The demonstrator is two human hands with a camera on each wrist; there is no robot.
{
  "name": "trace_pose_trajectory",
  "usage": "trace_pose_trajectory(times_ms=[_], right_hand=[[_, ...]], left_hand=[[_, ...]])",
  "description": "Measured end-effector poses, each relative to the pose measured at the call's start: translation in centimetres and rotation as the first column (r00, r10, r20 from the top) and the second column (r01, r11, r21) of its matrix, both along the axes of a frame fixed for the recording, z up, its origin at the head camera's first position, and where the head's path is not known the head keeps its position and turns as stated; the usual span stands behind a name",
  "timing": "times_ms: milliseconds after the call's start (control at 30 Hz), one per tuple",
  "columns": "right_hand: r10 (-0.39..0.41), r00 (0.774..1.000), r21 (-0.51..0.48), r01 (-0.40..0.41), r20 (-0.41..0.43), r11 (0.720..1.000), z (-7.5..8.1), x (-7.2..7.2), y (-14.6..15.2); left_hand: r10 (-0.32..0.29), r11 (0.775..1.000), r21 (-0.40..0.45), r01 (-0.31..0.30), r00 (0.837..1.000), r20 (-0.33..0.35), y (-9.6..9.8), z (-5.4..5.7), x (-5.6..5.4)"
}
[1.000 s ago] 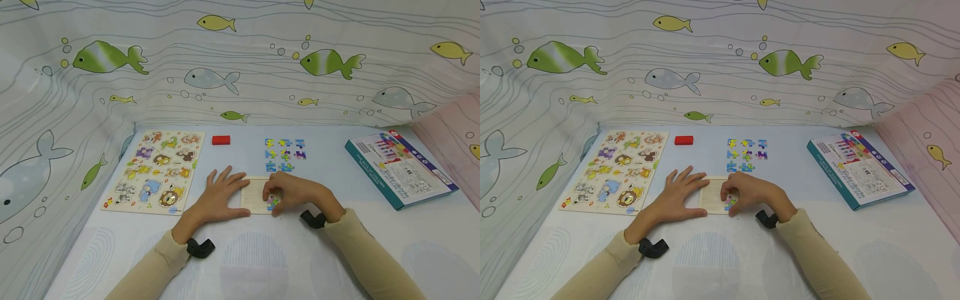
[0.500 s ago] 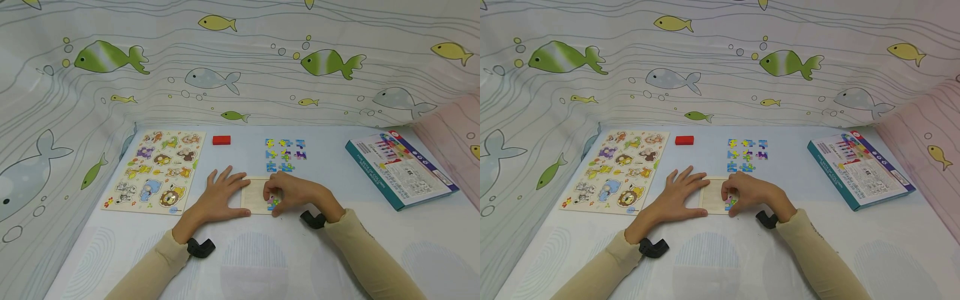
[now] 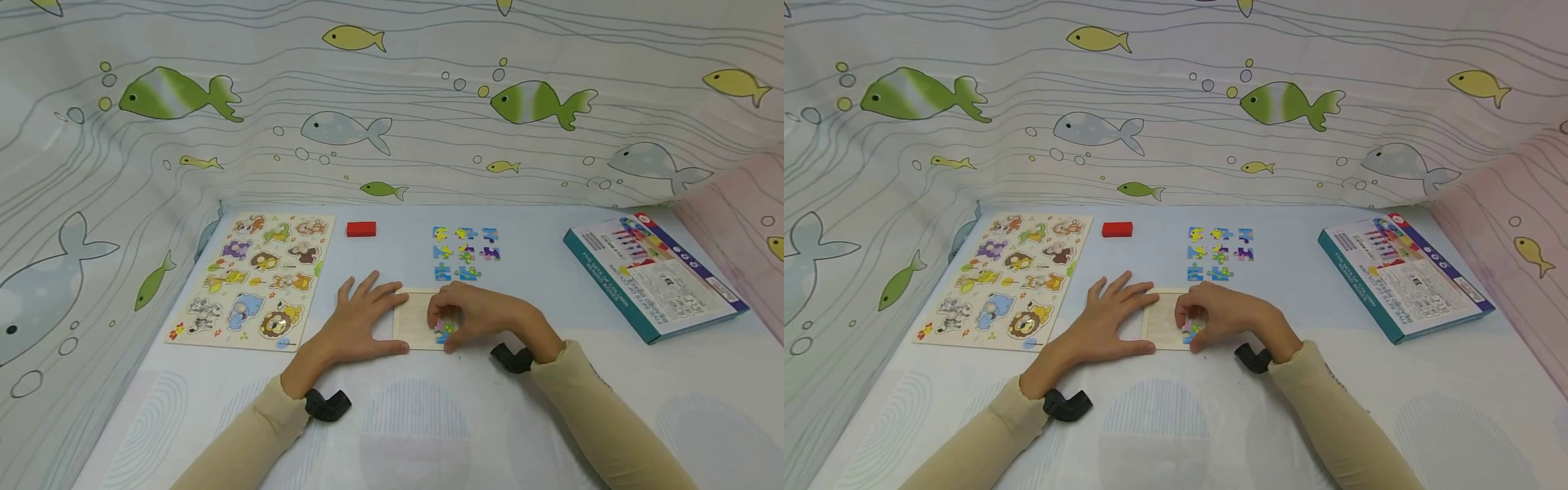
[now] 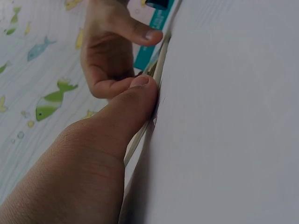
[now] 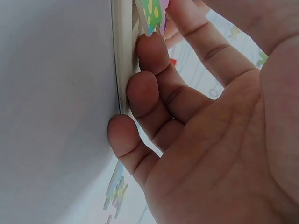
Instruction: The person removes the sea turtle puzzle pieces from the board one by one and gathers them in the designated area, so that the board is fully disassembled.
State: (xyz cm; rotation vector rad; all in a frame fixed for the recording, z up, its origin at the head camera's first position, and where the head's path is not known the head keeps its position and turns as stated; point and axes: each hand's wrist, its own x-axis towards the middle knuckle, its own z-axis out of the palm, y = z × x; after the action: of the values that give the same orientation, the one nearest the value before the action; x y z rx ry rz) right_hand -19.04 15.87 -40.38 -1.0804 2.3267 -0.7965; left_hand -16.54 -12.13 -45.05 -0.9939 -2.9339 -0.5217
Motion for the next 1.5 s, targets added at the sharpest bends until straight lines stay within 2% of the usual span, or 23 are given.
trace_pose_trajectory(times_ms=[200,533,733,1100,1367,1500], right_hand=[[0.030,1.000,-0.018,-0.030,-0.004,0.999,0.1,-0.1,-0.1],[-0.019,1.000,0.023,0.019,0.003,1.000,0.3,0.2,-0.1],[-0.061,0.998,0.014,0.061,0.027,0.998,0.6,0.1,0.1],[-0.143,0.990,-0.012,0.143,0.002,0.990,0.3,-0.7,1.1],[-0.208,0.977,-0.092,0.203,-0.054,0.975,-0.2,-1.7,2.3],[-0.270,0.958,-0.107,0.260,-0.092,0.960,-0.4,-2.1,2.9]], left_hand=[[0.000,1.000,-0.002,0.000,1.000,-0.006,0.0,-0.1,0.0],[-0.006,1.000,0.017,0.006,1.000,-0.010,-0.1,-0.2,0.0],[-0.010,1.000,0.023,0.010,1.000,-0.014,0.0,-0.2,-0.1],[-0.009,1.000,0.025,0.010,1.000,-0.016,-0.1,-0.2,0.0],[-0.001,1.000,0.006,0.001,1.000,-0.010,-0.1,-0.2,0.0],[-0.004,1.000,0.013,0.004,1.000,-0.014,0.0,-0.2,-0.1]])
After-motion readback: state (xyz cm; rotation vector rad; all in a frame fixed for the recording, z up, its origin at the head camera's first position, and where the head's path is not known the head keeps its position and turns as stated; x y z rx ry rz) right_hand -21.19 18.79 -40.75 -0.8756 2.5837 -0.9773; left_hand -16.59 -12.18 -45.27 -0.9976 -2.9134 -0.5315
